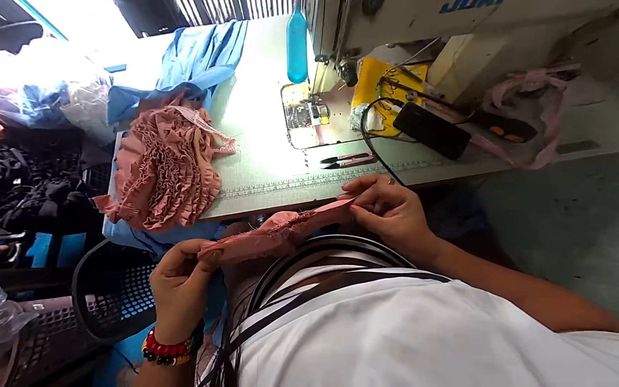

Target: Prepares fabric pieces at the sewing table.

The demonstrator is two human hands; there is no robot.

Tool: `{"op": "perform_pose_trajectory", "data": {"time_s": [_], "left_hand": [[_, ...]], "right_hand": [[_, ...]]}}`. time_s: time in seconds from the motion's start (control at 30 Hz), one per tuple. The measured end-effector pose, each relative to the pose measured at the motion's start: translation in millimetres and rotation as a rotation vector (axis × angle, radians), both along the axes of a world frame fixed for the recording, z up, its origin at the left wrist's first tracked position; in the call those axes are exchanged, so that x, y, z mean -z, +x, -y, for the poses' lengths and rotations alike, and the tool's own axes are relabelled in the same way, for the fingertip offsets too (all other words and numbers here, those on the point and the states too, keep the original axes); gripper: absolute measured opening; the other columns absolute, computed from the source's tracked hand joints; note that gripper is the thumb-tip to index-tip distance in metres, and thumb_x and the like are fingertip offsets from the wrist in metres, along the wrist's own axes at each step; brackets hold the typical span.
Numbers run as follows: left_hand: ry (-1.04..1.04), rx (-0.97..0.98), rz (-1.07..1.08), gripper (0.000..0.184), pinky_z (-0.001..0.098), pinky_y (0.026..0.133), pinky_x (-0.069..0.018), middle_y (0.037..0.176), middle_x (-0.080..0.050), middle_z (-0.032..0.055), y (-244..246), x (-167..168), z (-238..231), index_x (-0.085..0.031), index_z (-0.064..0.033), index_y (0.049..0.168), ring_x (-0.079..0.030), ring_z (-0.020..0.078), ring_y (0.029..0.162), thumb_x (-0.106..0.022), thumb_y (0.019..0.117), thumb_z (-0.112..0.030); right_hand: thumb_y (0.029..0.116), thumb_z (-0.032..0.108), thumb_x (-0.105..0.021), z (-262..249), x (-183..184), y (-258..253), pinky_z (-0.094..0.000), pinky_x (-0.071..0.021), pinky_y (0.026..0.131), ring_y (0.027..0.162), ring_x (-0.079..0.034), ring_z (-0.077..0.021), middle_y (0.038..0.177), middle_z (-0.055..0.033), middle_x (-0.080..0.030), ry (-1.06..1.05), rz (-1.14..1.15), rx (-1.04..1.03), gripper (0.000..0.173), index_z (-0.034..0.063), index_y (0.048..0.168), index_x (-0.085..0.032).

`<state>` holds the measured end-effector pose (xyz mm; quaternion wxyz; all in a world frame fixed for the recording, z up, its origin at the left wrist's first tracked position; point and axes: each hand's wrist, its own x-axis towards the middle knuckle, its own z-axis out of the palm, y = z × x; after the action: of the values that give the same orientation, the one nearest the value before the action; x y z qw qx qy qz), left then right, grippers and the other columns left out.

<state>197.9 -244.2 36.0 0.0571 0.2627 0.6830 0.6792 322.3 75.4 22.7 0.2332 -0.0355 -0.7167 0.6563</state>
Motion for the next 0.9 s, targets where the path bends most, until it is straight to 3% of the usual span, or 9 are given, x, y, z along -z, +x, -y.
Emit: {"op": "perform_pose_trajectory", "data": {"time_s": [0.1, 0.3, 0.53, 0.67, 0.73, 0.83, 0.9], "left_hand": [[0.009, -0.029, -0.026, 0.012, 0.0196, 0.075, -0.0612, 0.096, -0.075, -0.0114, 4, 0, -4, -0.073, -0.0216, 0.107, -0.071, 0.0018, 0.083, -0.074, 0.0945, -0.024], [0.011, -0.072, -0.086, 0.01, 0.0172, 0.073, -0.06, 0.094, -0.074, -0.0133, 8, 1, -10, -0.072, -0.0213, 0.105, -0.07, -0.0003, 0.081, -0.072, 0.0957, -0.023], [0.018, -0.14, -0.075, 0.01, 0.0189, 0.072, -0.0614, 0.092, -0.074, -0.0134, 6, 2, -5, -0.071, -0.0222, 0.104, -0.071, 0.0006, 0.08, -0.074, 0.0942, -0.021], [0.014, -0.167, -0.083, 0.01, 0.0187, 0.073, -0.0612, 0.091, -0.074, -0.0136, 6, 2, -4, -0.072, -0.0234, 0.102, -0.071, 0.0004, 0.08, -0.075, 0.0933, -0.022], [-0.009, -0.153, -0.096, 0.011, 0.0178, 0.074, -0.0605, 0.092, -0.074, -0.0157, 5, 3, -4, -0.072, -0.0271, 0.104, -0.07, -0.0013, 0.081, -0.075, 0.0938, -0.025], [-0.015, -0.11, -0.147, 0.013, 0.0174, 0.075, -0.0595, 0.096, -0.072, -0.016, 0, 6, -5, -0.07, -0.0286, 0.109, -0.069, -0.0018, 0.083, -0.072, 0.0963, -0.028], [-0.029, -0.084, -0.217, 0.014, 0.0171, 0.077, -0.059, 0.099, -0.072, -0.0162, -5, 6, -3, -0.069, -0.0278, 0.112, -0.068, -0.0022, 0.085, -0.07, 0.0979, -0.025]], "right_hand": [[0.0863, 0.001, -0.072, 3, 1, -2, -0.0246, -0.0617, 0.083, 0.106, -0.069, -0.0111, 0.122, -0.006, -0.067, 0.073, -0.009, 0.062, 0.007, 0.0072, 0.089, -0.069], [0.0929, 0.002, -0.067, 8, -1, -6, -0.0205, -0.0606, 0.077, 0.092, -0.071, -0.0062, 0.11, -0.0043, -0.073, 0.049, 0.064, 0.131, 0.005, 0.0053, 0.097, -0.067], [0.0883, -0.001, -0.07, 9, -8, -4, -0.0193, -0.0587, 0.068, 0.082, -0.068, -0.0052, 0.108, -0.0032, -0.072, 0.011, 0.044, 0.107, 0.008, 0.0074, 0.088, -0.068], [0.0834, -0.001, -0.073, 7, -12, -5, -0.0186, -0.0594, 0.07, 0.089, -0.068, -0.0045, 0.112, -0.0013, -0.07, 0.053, 0.013, 0.114, 0.013, 0.0099, 0.086, -0.067], [0.0826, -0.001, -0.074, 7, -12, -5, -0.0202, -0.062, 0.075, 0.098, -0.069, -0.0054, 0.123, -0.0026, -0.066, 0.097, 0.018, 0.107, 0.018, 0.0088, 0.097, -0.069], [0.0873, 0.002, -0.07, 6, -9, -5, -0.0226, -0.0623, 0.083, 0.106, -0.068, -0.0078, 0.143, -0.0102, -0.056, 0.256, 0.088, 0.096, 0.039, 0.0029, 0.126, -0.066], [0.0892, 0.005, -0.069, 5, -9, -7, -0.021, -0.0611, 0.081, 0.105, -0.068, -0.0065, 0.147, -0.0139, -0.052, 0.379, 0.145, 0.108, 0.038, 0.0028, 0.127, -0.068]]}}
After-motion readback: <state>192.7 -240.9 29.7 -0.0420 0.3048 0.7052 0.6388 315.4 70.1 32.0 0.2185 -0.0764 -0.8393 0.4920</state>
